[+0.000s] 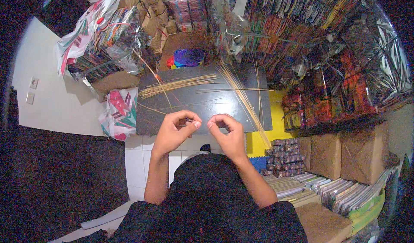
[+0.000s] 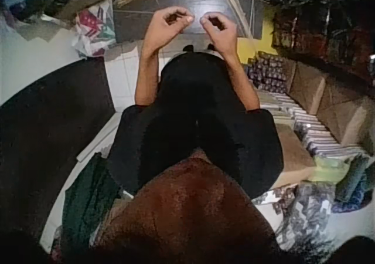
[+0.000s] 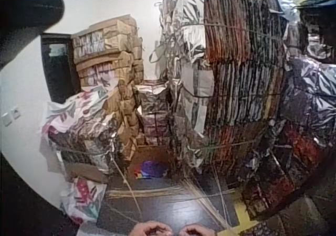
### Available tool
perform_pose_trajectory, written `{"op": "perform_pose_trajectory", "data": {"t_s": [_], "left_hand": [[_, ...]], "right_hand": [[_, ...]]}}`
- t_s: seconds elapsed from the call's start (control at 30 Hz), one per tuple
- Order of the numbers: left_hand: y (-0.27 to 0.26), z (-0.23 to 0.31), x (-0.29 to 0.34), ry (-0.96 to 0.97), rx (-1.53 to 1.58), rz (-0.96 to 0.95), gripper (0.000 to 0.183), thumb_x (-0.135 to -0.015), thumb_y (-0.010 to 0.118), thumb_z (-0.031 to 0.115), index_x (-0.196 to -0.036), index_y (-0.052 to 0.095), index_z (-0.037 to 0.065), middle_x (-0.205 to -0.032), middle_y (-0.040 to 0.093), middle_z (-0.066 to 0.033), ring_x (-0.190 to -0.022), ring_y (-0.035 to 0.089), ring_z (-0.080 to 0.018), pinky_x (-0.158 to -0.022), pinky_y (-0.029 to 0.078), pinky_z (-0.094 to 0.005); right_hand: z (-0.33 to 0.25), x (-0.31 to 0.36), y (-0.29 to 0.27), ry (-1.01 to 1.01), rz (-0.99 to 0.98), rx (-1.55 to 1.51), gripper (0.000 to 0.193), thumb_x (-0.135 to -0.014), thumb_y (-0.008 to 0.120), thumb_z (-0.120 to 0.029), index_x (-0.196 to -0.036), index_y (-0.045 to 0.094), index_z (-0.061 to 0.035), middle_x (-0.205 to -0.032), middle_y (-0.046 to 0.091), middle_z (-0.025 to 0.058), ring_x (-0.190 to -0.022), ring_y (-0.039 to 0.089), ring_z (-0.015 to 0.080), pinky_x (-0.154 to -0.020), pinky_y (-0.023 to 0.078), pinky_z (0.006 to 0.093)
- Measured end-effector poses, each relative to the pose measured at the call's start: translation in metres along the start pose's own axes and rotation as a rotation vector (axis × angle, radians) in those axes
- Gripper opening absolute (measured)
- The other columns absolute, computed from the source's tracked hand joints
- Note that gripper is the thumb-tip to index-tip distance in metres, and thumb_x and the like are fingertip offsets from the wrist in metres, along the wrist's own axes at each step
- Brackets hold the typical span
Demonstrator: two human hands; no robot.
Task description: The person sits on the floor at a low table and assembles thin bamboo sticks into cross-shaped frames. They align the sticks, tie them together at the intersection with a small piece of string, and then bend the sticks to form a curved structure. The person repeats this process with multiple sets of sticks throughout the video.
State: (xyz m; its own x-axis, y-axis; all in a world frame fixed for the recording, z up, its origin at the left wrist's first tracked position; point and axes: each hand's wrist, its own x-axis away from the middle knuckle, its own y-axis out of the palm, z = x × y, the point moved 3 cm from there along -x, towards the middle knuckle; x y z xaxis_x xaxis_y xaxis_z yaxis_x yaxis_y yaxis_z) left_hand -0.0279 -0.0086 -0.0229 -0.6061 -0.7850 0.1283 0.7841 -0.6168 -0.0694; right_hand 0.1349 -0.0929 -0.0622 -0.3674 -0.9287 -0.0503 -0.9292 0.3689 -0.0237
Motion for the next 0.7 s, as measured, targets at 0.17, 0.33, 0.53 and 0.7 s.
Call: {"op": "perform_pose_trajectory", "data": {"t_s": [0.17,0.33,0.53,0.7], "left_hand": [[0.002,-0.003,0.001,0.011,-0.085,-0.087,0.014,-0.088,0.074,0.016,-0.094,0.071,0.003,-0.078,0.065,0.0019,-0.067,0.056,-0.0047,-0.059,0.047,-0.0218],[0.004,-0.004,0.002,-0.026,-0.092,-0.104,0.016,-0.087,0.075,0.016,-0.092,0.072,0.002,-0.077,0.066,0.0013,-0.066,0.057,-0.0053,-0.059,0.047,-0.0229],[0.003,-0.006,0.002,-0.052,-0.124,-0.139,0.016,-0.086,0.075,0.015,-0.093,0.074,0.001,-0.077,0.069,-0.0004,-0.066,0.058,-0.0051,-0.059,0.048,-0.024],[0.003,-0.004,0.002,-0.066,-0.207,-0.154,0.014,-0.086,0.075,0.014,-0.091,0.075,0.0,-0.074,0.069,0.0001,-0.065,0.057,-0.0047,-0.059,0.047,-0.0247]], "right_hand": [[-0.001,-0.002,-0.002,-0.01,-0.014,0.031,0.011,-0.088,0.071,-0.01,-0.09,0.068,0.001,-0.087,0.067,0.0049,-0.081,0.062,0.0112,-0.076,0.05,0.0275],[-0.005,-0.002,-0.002,-0.061,-0.016,0.058,0.009,-0.086,0.071,-0.007,-0.09,0.067,0.001,-0.087,0.067,0.005,-0.079,0.062,0.0115,-0.075,0.05,0.0277],[-0.012,-0.002,-0.002,-0.15,-0.039,0.139,0.009,-0.083,0.071,-0.005,-0.089,0.067,0.0013,-0.085,0.067,0.0075,-0.078,0.063,0.0141,-0.073,0.05,0.0291],[-0.022,-0.005,-0.001,-0.231,-0.081,0.238,0.012,-0.081,0.071,-0.006,-0.089,0.067,0.0015,-0.082,0.065,0.0097,-0.076,0.064,0.0174,-0.071,0.05,0.0297]]}}
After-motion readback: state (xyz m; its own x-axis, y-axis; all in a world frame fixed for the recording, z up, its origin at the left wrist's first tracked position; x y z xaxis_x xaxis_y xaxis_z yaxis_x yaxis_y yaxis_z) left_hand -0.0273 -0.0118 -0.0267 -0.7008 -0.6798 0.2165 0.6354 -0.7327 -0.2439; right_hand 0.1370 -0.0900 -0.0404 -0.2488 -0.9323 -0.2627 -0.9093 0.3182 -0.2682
